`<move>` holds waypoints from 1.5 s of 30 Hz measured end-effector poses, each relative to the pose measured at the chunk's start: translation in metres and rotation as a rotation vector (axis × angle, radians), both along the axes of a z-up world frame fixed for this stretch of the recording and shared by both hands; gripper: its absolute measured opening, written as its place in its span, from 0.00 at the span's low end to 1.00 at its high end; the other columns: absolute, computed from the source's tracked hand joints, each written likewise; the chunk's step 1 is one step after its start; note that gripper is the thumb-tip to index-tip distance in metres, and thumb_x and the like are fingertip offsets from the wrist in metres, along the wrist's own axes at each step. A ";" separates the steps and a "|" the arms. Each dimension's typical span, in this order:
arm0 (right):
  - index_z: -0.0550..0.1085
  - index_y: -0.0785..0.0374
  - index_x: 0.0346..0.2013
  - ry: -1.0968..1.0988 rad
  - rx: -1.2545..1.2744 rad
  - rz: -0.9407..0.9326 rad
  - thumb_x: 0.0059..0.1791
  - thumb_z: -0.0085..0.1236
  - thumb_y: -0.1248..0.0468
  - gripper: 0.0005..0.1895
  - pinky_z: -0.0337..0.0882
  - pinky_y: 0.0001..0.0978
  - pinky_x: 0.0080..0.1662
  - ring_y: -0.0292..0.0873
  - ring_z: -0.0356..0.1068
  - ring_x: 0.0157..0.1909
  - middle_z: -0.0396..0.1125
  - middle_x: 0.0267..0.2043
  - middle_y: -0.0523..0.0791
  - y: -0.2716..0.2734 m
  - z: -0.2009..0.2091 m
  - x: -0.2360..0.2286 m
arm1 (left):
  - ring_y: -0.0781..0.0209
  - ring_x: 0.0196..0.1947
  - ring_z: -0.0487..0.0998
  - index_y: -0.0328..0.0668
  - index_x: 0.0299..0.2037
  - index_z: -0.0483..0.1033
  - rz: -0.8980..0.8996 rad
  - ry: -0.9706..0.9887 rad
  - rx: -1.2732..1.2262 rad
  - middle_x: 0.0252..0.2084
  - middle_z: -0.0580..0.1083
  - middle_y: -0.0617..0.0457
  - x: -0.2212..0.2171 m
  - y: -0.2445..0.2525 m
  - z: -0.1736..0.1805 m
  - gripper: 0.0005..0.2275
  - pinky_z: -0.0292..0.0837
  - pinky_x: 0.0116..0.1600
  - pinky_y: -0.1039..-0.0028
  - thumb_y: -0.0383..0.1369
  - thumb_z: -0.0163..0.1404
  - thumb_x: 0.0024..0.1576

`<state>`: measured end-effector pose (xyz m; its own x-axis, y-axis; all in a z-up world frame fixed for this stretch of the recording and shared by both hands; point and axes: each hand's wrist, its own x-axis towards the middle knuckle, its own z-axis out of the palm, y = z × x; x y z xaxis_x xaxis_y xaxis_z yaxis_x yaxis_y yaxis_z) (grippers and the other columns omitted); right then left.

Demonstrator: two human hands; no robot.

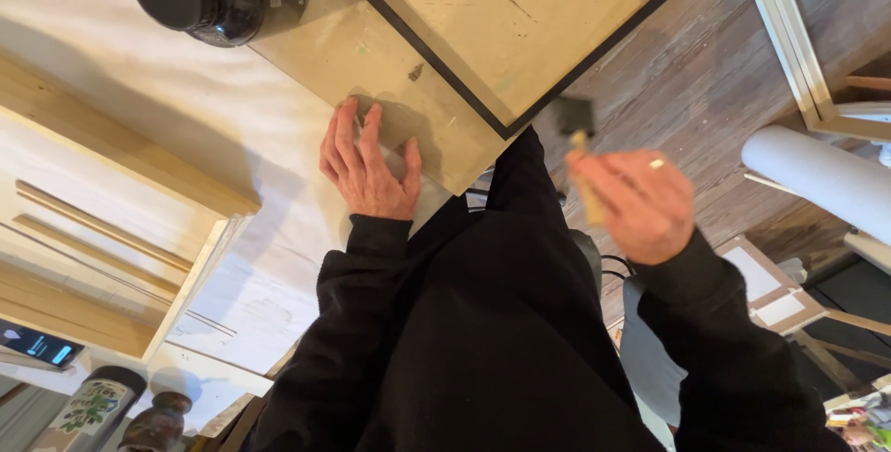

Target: Painting the edges of wooden picture frames with black paint using a foam brush.

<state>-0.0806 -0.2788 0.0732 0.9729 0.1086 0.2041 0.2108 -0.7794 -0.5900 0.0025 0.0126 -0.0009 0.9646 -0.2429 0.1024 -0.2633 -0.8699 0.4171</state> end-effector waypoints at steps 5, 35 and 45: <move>0.79 0.64 0.55 -0.017 -0.097 -0.185 0.54 0.72 0.74 0.16 0.70 0.36 0.42 0.45 0.70 0.42 0.67 0.46 0.46 -0.014 -0.007 0.004 | 0.41 0.73 0.61 0.41 0.67 0.66 0.001 0.003 -0.004 0.72 0.61 0.42 -0.002 0.000 -0.002 0.26 0.51 0.75 0.53 0.37 0.59 0.60; 0.79 0.65 0.52 0.012 -0.019 -0.134 0.49 0.69 0.76 0.17 0.71 0.36 0.41 0.47 0.70 0.43 0.68 0.44 0.44 0.013 0.001 -0.003 | 0.42 0.73 0.60 0.42 0.67 0.66 0.001 0.013 -0.007 0.73 0.61 0.43 -0.002 0.001 -0.003 0.27 0.51 0.75 0.53 0.37 0.59 0.59; 0.80 0.65 0.49 -0.010 0.042 -0.062 0.45 0.73 0.72 0.18 0.70 0.37 0.39 0.46 0.69 0.37 0.68 0.39 0.45 0.029 0.010 -0.006 | 0.42 0.72 0.61 0.41 0.67 0.66 0.011 0.017 -0.009 0.72 0.61 0.43 -0.001 0.001 -0.003 0.26 0.51 0.74 0.53 0.37 0.59 0.59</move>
<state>-0.0865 -0.2499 0.0831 0.9753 0.0394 0.2172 0.1691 -0.7657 -0.6205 0.0010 0.0140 -0.0038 0.9689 -0.2313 0.0884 -0.2466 -0.8687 0.4296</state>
